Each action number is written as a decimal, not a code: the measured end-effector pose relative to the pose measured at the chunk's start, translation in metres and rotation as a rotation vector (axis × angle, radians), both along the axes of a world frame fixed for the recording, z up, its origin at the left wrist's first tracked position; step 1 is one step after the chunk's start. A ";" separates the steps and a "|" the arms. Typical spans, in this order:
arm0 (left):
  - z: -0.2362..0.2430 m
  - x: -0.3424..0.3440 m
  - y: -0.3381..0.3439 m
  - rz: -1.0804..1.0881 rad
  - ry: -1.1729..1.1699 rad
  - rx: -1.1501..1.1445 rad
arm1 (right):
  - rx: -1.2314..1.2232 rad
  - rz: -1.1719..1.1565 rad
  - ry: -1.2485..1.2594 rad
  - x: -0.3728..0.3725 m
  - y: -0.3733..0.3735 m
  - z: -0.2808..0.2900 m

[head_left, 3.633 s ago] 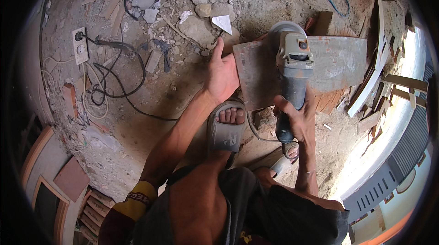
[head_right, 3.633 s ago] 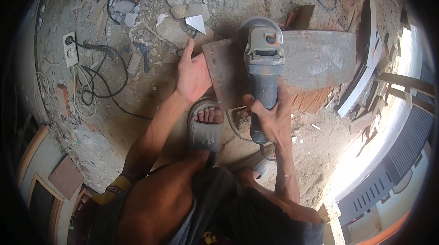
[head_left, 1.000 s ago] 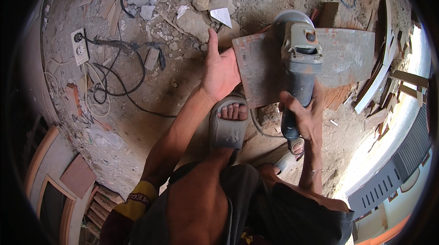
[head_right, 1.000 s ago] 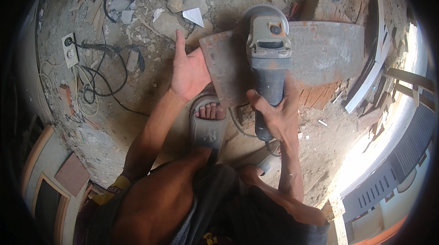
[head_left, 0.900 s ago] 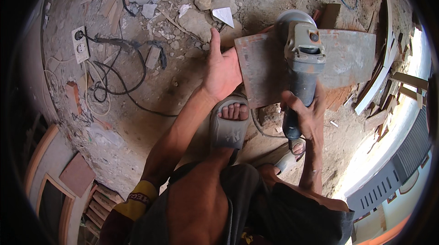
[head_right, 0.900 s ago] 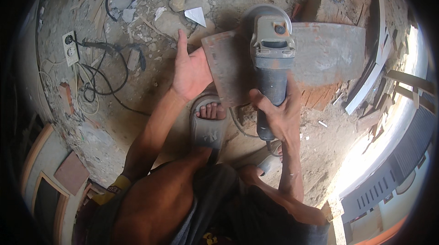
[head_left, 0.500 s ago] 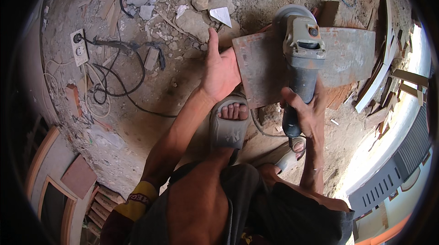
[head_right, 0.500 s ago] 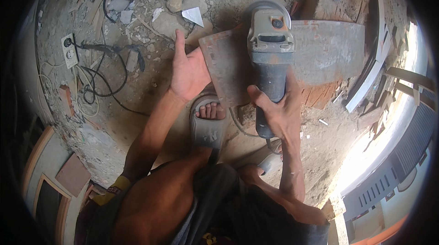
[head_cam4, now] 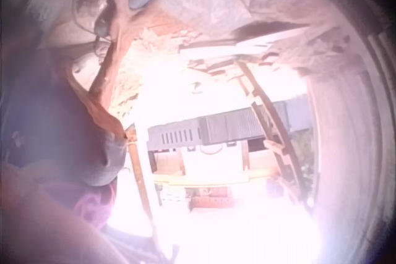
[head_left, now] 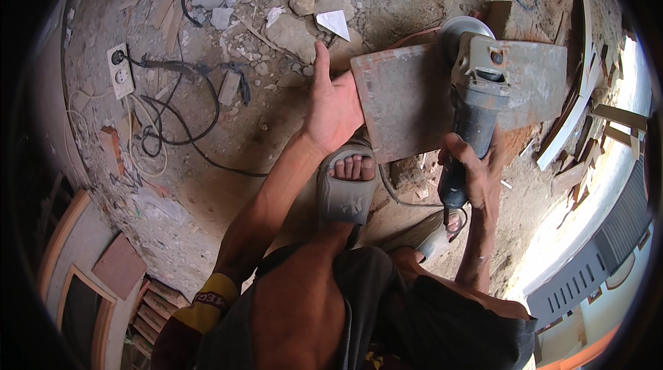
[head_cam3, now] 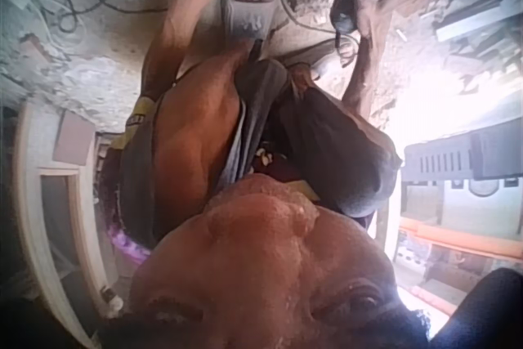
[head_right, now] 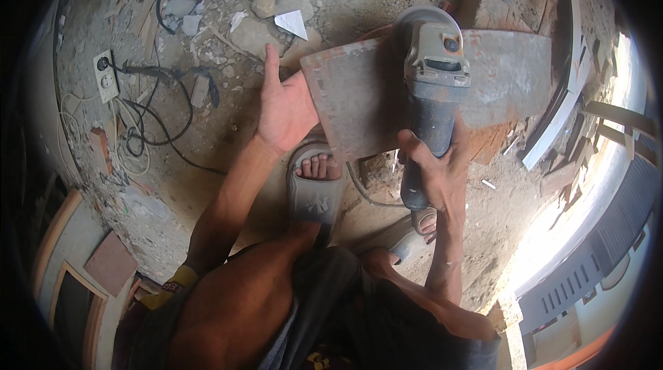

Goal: The person uses an angle grinder to smooth the edges of a rectangular ceramic tile.

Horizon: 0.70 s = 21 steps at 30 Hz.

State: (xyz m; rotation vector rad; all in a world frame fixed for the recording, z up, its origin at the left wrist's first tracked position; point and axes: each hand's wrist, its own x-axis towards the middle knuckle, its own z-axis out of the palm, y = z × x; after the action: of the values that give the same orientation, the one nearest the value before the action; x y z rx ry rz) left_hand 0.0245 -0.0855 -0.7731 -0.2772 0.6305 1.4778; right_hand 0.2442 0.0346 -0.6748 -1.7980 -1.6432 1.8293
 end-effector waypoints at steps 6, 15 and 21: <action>0.001 0.001 -0.002 -0.004 0.022 -0.019 | 0.032 -0.031 0.016 0.014 0.017 -0.003; 0.005 0.000 -0.001 -0.012 0.041 -0.008 | 0.031 0.023 0.025 0.001 0.001 -0.006; 0.005 0.001 0.000 -0.022 0.065 -0.035 | 0.009 -0.037 0.041 0.008 0.014 -0.006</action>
State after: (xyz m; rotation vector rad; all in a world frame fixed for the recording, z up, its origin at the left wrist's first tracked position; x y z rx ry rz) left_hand 0.0255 -0.0856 -0.7680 -0.2496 0.7105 1.4607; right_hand 0.2520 0.0484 -0.6804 -1.7633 -1.5908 1.8284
